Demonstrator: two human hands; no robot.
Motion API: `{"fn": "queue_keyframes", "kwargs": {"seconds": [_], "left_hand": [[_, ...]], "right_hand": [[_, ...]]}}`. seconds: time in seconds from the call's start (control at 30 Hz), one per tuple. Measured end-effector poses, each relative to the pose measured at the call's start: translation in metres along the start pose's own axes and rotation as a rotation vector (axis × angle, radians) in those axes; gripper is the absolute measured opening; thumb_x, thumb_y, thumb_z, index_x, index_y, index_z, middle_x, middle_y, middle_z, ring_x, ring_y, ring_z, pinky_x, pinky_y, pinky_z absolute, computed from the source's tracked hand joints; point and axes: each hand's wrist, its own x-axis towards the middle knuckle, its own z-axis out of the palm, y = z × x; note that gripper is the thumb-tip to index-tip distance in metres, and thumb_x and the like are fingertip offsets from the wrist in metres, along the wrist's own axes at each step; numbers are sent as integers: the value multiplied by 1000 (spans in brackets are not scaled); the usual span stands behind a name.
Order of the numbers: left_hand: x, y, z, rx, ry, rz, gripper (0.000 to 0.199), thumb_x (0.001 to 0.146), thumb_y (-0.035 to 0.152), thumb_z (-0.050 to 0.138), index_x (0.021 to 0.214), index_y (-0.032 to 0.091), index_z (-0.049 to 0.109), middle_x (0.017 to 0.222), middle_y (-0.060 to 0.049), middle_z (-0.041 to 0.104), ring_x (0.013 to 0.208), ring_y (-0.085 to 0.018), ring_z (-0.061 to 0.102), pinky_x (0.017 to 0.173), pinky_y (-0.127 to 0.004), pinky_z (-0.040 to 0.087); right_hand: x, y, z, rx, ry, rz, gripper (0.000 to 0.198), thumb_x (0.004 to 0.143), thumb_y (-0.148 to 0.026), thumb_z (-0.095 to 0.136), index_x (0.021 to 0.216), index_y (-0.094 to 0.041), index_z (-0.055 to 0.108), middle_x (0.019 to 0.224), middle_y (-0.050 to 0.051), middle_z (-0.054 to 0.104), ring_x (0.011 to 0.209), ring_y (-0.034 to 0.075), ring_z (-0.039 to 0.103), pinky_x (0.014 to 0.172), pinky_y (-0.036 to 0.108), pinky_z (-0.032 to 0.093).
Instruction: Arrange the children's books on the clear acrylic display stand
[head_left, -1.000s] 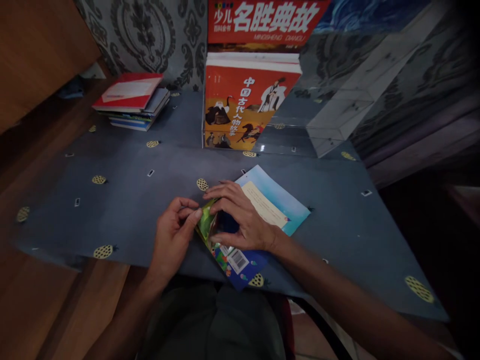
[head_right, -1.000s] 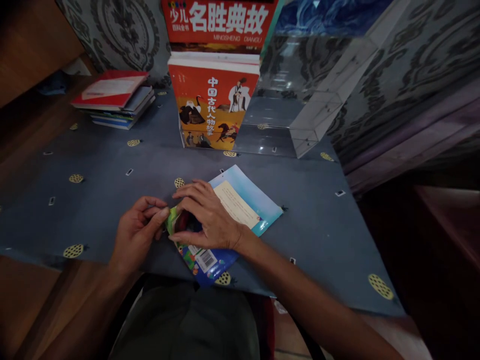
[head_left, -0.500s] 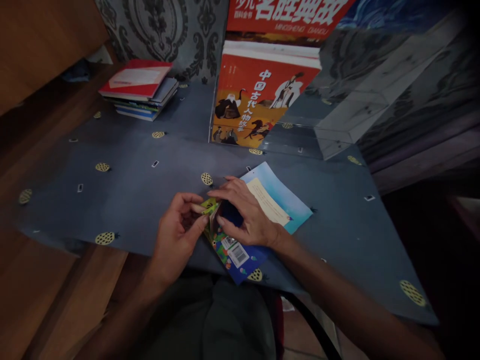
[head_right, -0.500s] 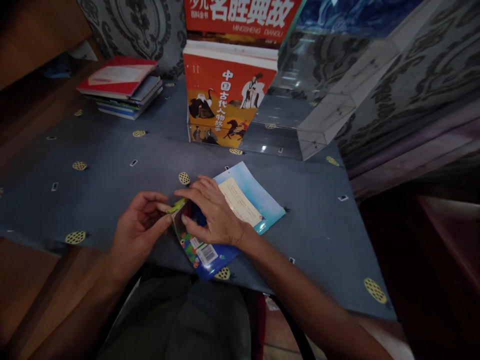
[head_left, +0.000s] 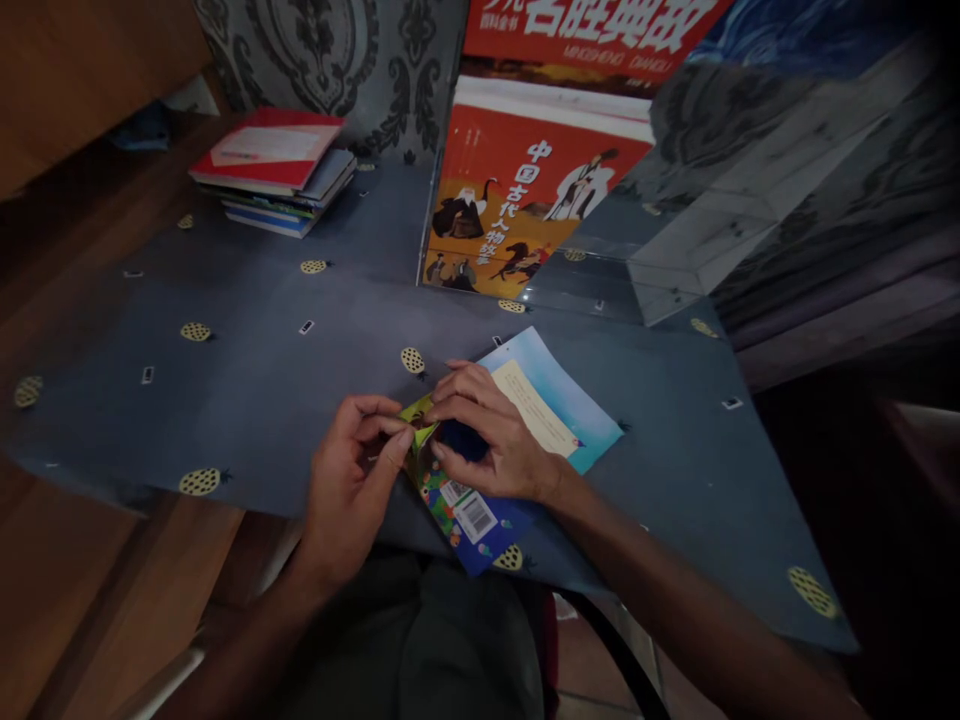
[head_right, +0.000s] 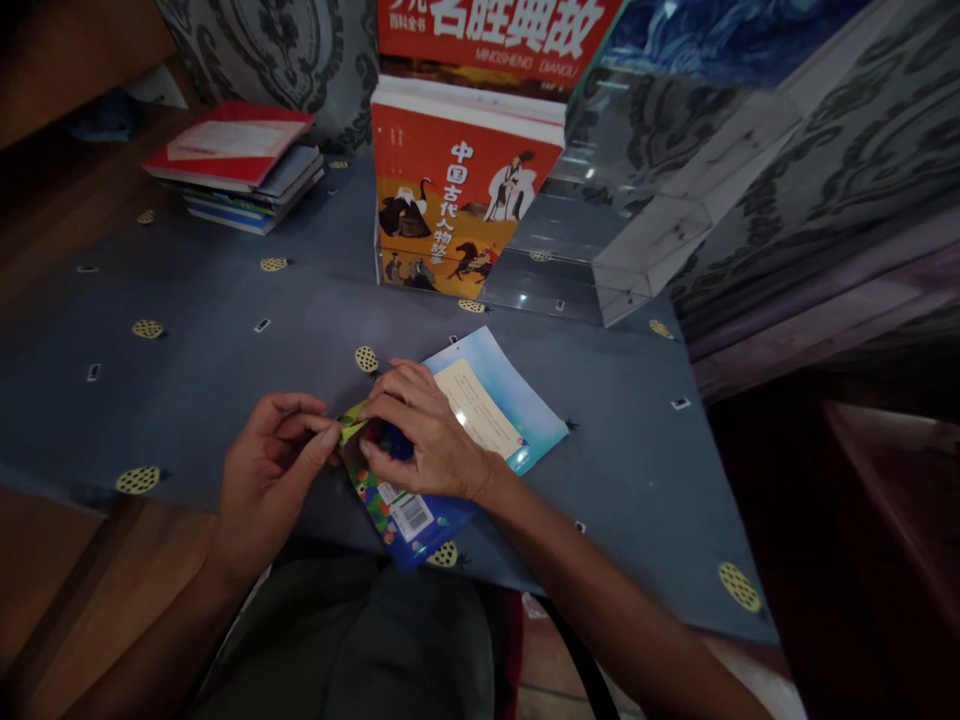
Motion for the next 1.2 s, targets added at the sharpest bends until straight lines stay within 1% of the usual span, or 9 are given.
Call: {"fn": "queue_keyframes", "kwargs": {"seconds": [0.13,0.27,0.37,0.47,0.63,0.77,0.93,1.07,1.2], "left_hand": [[-9,-4,-1,108,-31,92,16,92,30,65,106,24,61,93,1,71,82,-12,67,74,-22,53],[-11,-7,2,271,-46,160,16,86,28,73,98,23,65,83,3,67,72,-11,61,68,-22,49],[-11,-7,5,346,-48,223,2,92,24,64,91,22,65,81,3,63,71,-10,58,65,-21,46],[-9,-3,7,328,-66,273,16,98,19,54,85,22,64,78,3,60,70,-9,56,65,-19,44],[-7,6,7,270,-119,282,21,99,18,50,83,21,63,76,3,61,70,-9,57,64,-19,44],[-5,4,-5,327,-131,284,27,101,22,45,81,21,63,76,2,61,71,-10,58,66,-21,44],[2,-15,-30,531,58,203,15,98,32,54,99,23,66,88,-1,65,81,-15,62,70,-27,47],[4,-31,-31,732,-12,226,22,93,34,61,113,23,61,100,-4,67,95,-21,63,82,-34,50],[4,-33,-21,931,-42,259,14,95,33,59,101,22,62,96,-4,67,91,-24,60,81,-37,49]], "right_hand": [[0,-1,-2,6,-21,16,9,84,-21,59,93,-23,60,88,3,61,88,20,62,100,50,47],[1,-4,-4,23,-19,31,7,85,-23,59,92,-24,59,88,2,60,88,20,61,101,51,45],[2,-6,-5,24,-18,22,10,84,-20,58,93,-23,58,87,2,60,89,20,61,101,50,46],[3,-10,-7,32,-16,8,12,84,-17,55,94,-22,57,88,3,61,88,19,62,103,51,44],[4,-15,-12,52,-75,19,9,93,-28,53,96,-22,58,86,2,63,87,18,62,107,52,40],[5,-17,-18,92,-101,0,11,98,-28,56,91,-21,60,83,1,65,84,16,63,109,50,40],[6,-17,-22,111,-119,2,11,99,-26,58,91,-21,63,84,0,67,85,16,65,109,50,39],[5,-16,-20,120,-124,11,10,99,-26,59,91,-21,64,83,0,67,85,16,65,109,50,38],[5,-14,-17,124,-121,28,11,98,-27,59,90,-22,64,82,-1,67,84,16,65,109,49,38]]}}
